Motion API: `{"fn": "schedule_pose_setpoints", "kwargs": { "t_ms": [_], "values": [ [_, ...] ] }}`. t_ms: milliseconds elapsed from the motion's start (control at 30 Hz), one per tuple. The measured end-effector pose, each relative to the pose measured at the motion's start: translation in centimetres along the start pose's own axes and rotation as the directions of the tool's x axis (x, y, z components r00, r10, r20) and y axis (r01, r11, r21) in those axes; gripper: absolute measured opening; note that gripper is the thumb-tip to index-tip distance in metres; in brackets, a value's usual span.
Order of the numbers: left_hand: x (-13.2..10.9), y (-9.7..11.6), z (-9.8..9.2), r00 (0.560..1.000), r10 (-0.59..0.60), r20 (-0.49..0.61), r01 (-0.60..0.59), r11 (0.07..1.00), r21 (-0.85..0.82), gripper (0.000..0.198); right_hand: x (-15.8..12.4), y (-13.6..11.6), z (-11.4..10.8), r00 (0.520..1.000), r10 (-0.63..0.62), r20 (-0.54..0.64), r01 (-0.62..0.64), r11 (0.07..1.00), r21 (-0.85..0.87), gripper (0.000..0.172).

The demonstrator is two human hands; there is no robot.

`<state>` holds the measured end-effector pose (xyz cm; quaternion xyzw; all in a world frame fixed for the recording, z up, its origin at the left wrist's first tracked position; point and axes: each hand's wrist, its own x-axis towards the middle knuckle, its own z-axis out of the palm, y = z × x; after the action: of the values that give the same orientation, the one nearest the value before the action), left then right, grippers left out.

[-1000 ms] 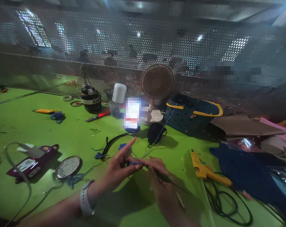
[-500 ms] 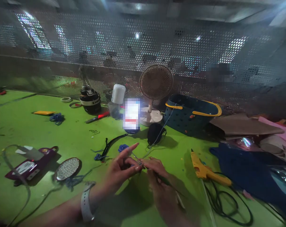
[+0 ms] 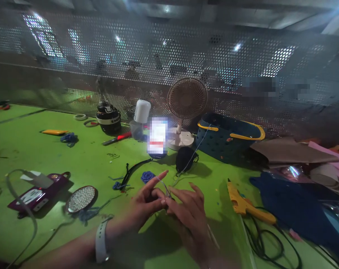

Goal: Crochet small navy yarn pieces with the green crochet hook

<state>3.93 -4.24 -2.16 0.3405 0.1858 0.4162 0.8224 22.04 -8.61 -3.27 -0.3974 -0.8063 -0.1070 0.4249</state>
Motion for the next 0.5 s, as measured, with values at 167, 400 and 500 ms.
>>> {"fn": "schedule_pose_setpoints", "kwargs": {
  "t_ms": [167,400,500],
  "values": [
    [0.5,0.2,-1.2,0.973,-0.145,0.181,0.153,0.988,-0.032,0.076,0.9,-0.6,-1.0,0.998,-0.064,-0.002,0.064,0.997,-0.032,0.051],
    [0.3,2.7,-1.1,0.967,-0.192,0.168,0.199,0.98,-0.027,0.07,1.9,-0.4,-1.9,0.999,0.034,0.031,-0.043,0.932,0.36,0.035],
    [0.4,3.4,-1.1,0.966,-0.207,0.156,0.211,0.977,-0.007,0.07,2.5,-0.4,-2.3,0.992,0.123,0.027,-0.123,0.9,0.419,0.027]
  ]
}}
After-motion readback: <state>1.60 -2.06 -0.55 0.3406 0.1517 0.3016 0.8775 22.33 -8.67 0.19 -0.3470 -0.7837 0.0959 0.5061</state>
